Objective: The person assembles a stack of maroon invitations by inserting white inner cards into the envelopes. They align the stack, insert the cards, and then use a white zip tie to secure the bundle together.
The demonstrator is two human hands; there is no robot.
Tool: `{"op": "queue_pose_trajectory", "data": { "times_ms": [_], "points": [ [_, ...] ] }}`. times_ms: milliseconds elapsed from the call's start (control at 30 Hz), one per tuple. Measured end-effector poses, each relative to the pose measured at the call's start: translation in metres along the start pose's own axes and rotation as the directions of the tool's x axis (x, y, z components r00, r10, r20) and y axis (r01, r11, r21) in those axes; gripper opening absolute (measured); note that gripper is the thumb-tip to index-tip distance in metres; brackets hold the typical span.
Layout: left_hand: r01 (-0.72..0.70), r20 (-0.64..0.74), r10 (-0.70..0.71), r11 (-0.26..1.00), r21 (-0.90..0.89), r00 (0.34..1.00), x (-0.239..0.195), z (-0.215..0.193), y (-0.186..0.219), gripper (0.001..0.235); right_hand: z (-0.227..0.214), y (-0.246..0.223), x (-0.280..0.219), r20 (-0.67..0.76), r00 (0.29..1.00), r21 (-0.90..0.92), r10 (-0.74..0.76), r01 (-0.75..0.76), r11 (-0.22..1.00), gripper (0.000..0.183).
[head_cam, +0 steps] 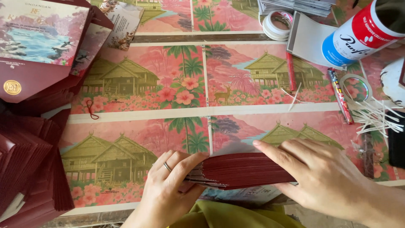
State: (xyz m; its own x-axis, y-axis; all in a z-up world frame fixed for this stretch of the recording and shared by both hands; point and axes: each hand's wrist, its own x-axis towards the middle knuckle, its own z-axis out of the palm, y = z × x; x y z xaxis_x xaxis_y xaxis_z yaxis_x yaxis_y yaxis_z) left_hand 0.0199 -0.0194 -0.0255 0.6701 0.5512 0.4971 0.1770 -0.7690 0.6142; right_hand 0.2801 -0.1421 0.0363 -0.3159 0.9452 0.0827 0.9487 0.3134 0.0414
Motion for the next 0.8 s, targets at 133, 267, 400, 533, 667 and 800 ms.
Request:
{"op": "queue_pose_trajectory", "data": {
  "times_ms": [133, 267, 400, 533, 667, 800],
  "points": [
    [-0.142, -0.067, 0.143, 0.990, 0.025, 0.987, 0.022, -0.026, 0.019, 0.032, -0.042, -0.005, 0.005, -0.134, 0.991, -0.001, -0.021, 0.021, 1.000, 0.073],
    [-0.042, 0.054, 0.039, 0.997, 0.069, 0.998, 0.033, -0.040, 0.021, 0.048, -0.052, -0.001, 0.015, -0.125, 0.992, -0.214, -0.033, 0.006, 0.977, 0.087],
    [0.100, 0.162, -0.119, 0.988, 0.116, 0.980, 0.035, -0.008, -0.027, 0.078, 0.016, 0.026, 0.036, -0.058, 0.997, -0.129, -0.045, 0.037, 0.991, 0.107],
    [0.095, 0.277, -0.125, 0.988, 0.120, 0.953, 0.042, -0.023, -0.012, 0.091, 0.014, 0.022, 0.034, -0.076, 0.997, -0.076, -0.034, 0.028, 0.997, 0.096],
    [-0.159, 0.184, 0.096, 0.917, 0.367, 0.978, 0.073, -0.029, 0.031, 0.108, 0.018, 0.024, 0.035, -0.078, 0.997, 0.044, 0.023, -0.020, 0.999, 0.068],
    [-0.298, 0.300, 0.146, 0.772, 0.561, 0.943, 0.090, 0.015, 0.038, 0.110, 0.016, 0.023, 0.036, -0.087, 0.996, 0.033, 0.017, -0.014, 0.999, 0.068]
  ]
}}
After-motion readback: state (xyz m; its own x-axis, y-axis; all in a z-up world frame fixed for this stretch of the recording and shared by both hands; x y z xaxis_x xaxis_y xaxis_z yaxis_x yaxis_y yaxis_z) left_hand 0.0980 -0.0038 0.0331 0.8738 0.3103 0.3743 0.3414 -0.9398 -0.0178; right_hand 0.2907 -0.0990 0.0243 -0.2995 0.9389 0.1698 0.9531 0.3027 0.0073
